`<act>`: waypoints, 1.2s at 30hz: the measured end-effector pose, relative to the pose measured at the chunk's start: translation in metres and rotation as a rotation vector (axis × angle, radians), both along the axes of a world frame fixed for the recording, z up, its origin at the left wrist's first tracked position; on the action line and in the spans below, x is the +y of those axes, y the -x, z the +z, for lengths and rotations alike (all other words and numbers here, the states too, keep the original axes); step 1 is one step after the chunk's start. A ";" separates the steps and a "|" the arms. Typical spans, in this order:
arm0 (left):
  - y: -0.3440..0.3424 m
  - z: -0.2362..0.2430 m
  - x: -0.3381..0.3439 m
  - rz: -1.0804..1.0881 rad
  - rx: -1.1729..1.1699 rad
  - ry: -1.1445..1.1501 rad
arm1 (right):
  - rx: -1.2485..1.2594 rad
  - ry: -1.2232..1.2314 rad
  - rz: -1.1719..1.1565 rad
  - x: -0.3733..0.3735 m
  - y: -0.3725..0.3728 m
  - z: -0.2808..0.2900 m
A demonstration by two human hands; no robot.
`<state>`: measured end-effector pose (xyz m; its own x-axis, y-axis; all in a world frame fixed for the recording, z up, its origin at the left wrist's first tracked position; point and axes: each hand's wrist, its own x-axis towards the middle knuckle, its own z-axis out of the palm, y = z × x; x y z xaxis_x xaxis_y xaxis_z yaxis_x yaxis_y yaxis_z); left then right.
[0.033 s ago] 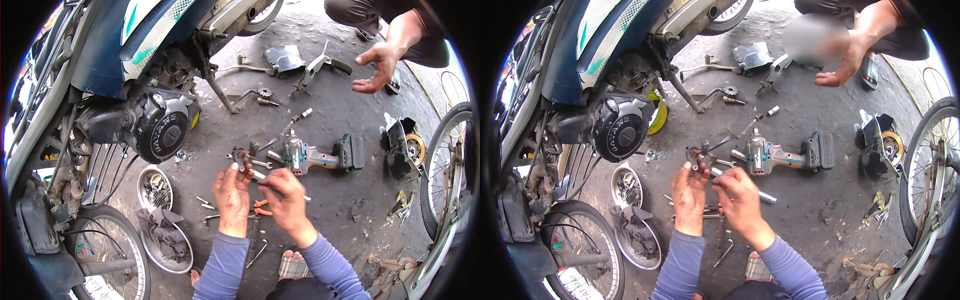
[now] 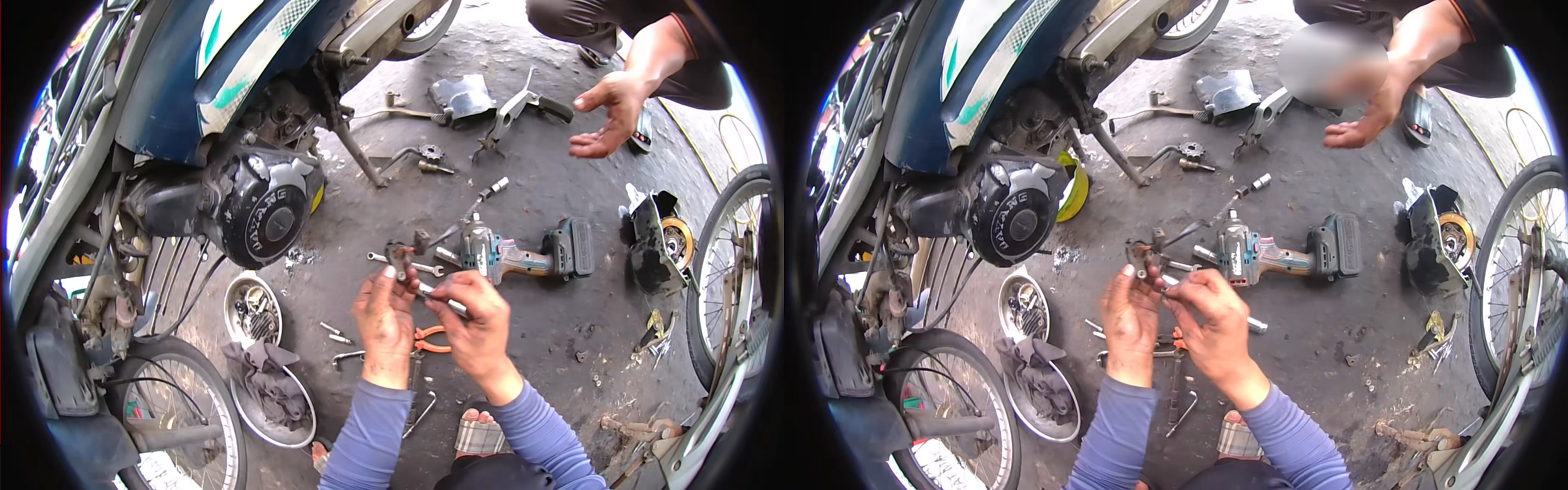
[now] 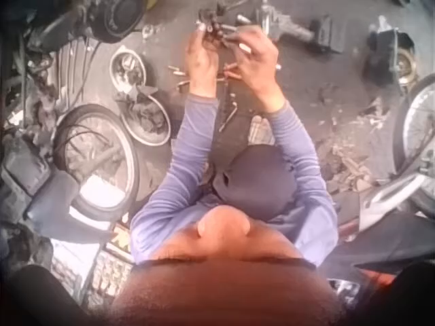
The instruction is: Repairing and reassembling motorcycle engine and frame components using an impact wrench and hand tools.
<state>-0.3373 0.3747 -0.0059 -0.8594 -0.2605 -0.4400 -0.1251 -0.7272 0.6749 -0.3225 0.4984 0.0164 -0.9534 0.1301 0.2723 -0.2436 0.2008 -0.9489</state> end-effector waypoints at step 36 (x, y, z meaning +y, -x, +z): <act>0.002 0.037 0.143 -0.506 0.062 -0.337 | 0.072 -0.098 -0.431 0.102 -0.091 -0.042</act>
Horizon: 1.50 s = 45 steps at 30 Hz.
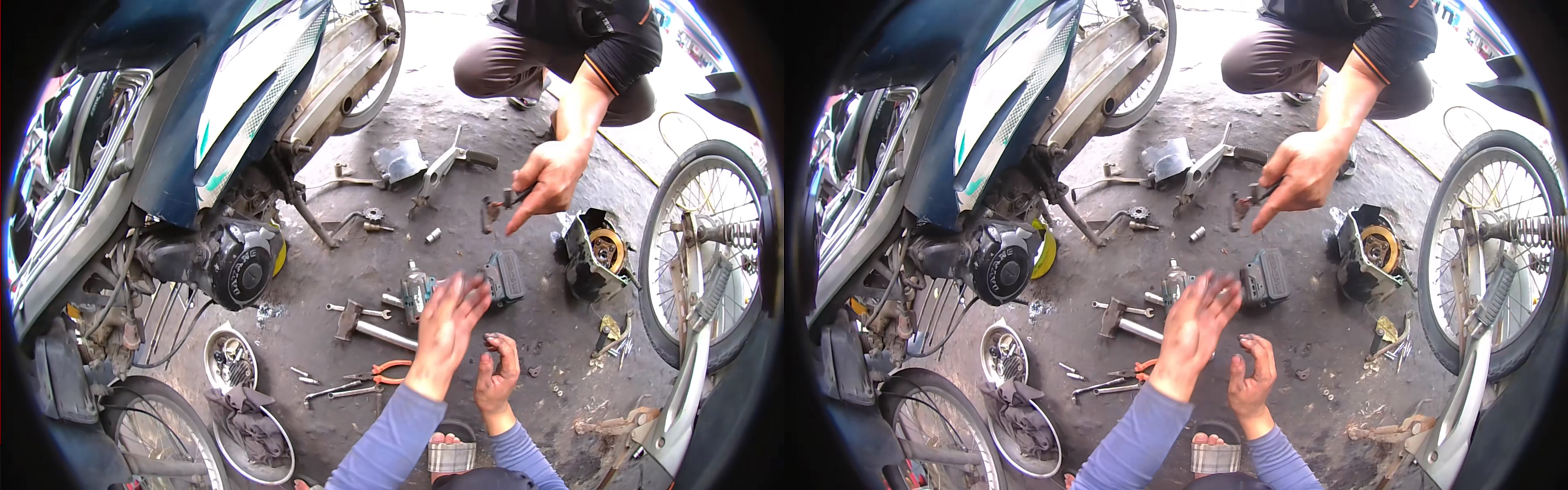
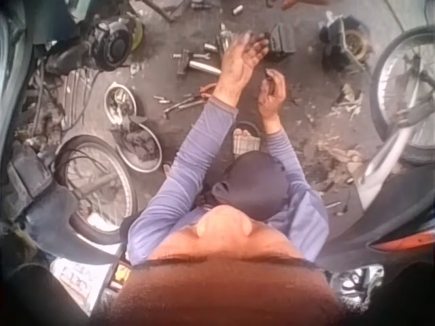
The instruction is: Repairing and reassembling motorcycle engine and frame components using an impact wrench and hand tools.
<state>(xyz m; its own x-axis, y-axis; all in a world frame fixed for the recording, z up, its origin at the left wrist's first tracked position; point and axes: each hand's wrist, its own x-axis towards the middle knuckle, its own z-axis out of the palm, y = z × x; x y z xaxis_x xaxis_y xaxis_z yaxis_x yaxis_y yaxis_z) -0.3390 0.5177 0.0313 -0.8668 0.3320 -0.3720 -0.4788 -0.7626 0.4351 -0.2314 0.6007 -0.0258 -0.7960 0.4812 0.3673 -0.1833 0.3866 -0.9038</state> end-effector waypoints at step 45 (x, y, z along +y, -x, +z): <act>-0.125 0.010 -0.163 -0.440 0.880 1.567 | -0.660 1.158 0.968 -0.097 -0.020 0.000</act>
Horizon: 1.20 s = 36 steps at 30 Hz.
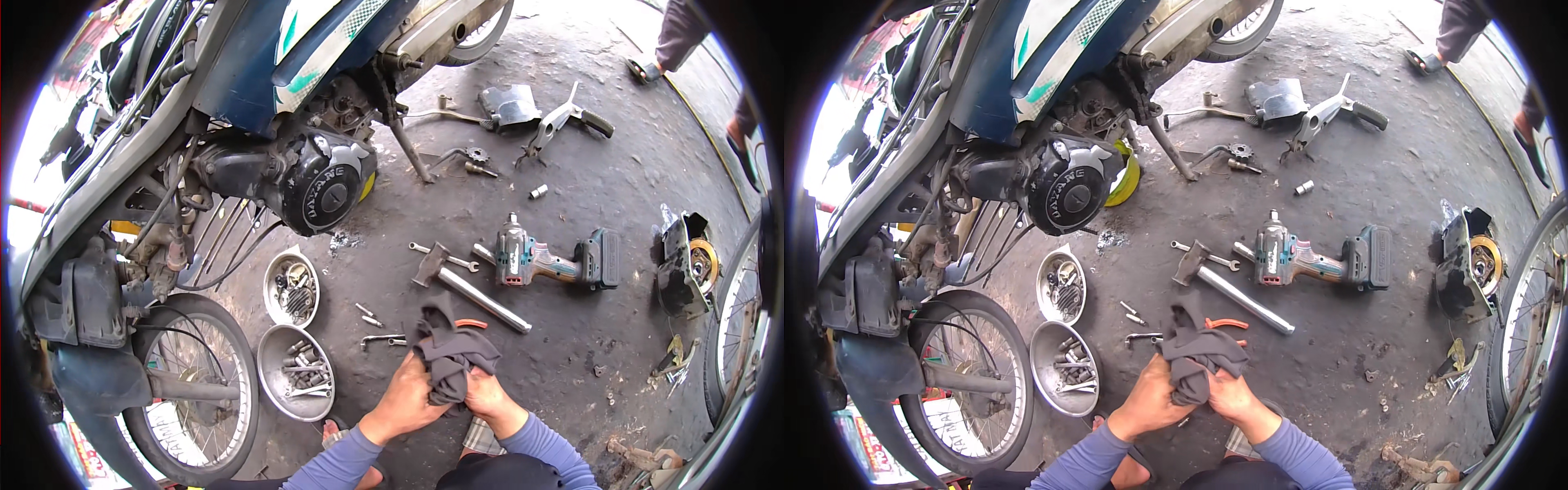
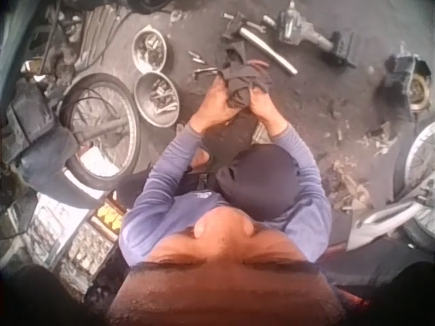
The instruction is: Repairing and reassembling motorcycle engine and frame components using an impact wrench and hand tools.
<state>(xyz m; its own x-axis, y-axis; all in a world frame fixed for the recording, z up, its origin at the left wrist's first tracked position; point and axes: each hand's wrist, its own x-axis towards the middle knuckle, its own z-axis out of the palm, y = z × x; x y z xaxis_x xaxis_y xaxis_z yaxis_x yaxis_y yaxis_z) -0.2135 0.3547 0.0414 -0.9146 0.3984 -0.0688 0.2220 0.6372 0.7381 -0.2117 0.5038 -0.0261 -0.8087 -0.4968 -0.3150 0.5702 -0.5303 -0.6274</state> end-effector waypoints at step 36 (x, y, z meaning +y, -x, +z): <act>0.082 -0.114 -0.197 -0.227 -0.088 0.858 | 0.236 -0.668 -0.520 0.130 -0.002 0.025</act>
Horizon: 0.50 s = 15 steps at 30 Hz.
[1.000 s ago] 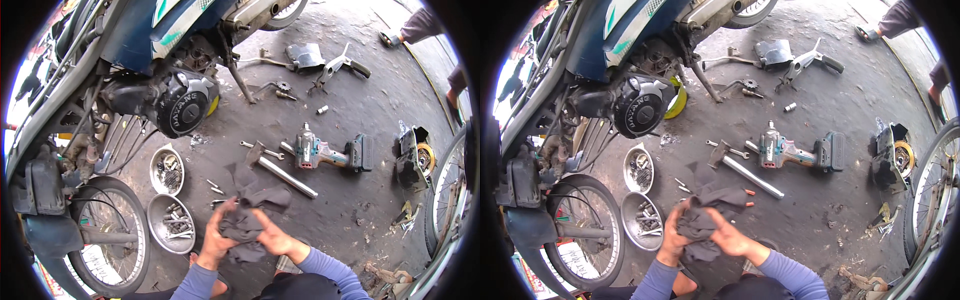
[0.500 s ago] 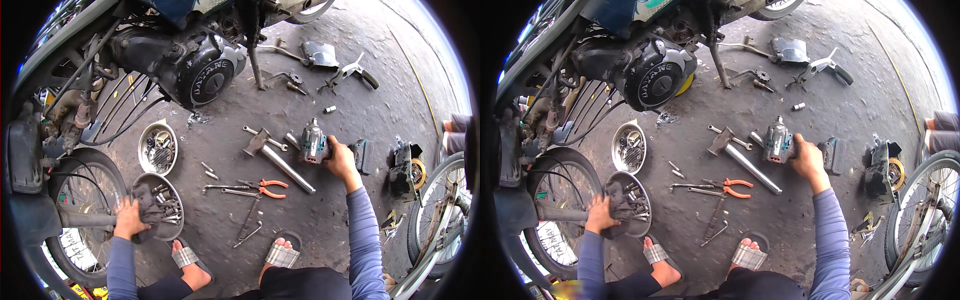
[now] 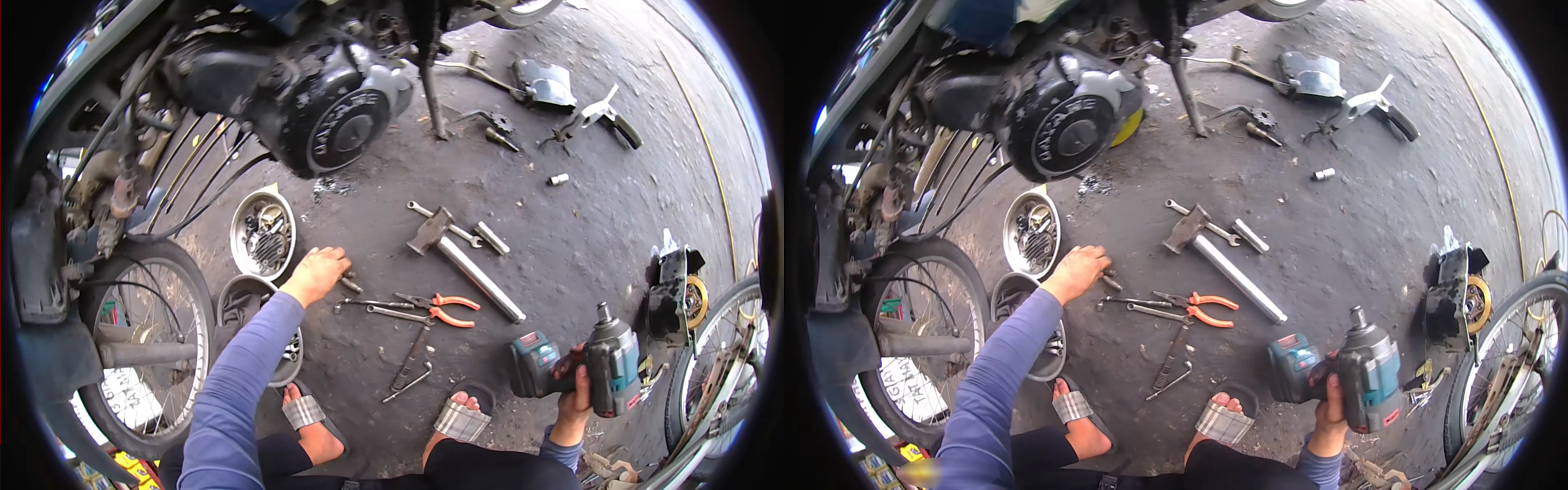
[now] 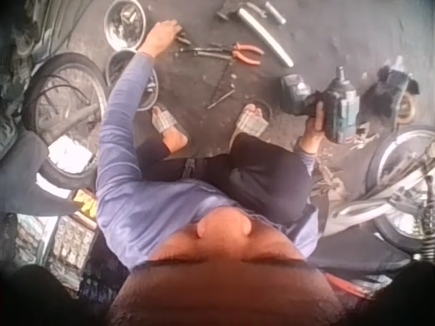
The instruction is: Repairing and reassembling motorcycle engine and frame components using an impact wrench and hand tools.
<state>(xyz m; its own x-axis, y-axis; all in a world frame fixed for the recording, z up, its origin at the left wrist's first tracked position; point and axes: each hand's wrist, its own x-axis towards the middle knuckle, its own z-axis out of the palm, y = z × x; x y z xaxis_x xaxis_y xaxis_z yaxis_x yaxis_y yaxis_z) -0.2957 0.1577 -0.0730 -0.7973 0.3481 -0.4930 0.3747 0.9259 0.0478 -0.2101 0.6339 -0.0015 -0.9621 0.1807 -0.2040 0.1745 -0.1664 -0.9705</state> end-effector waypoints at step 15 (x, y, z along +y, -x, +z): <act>0.260 -0.023 0.221 0.539 0.350 -0.445 | 0.178 -1.326 0.354 -0.008 -0.041 -0.016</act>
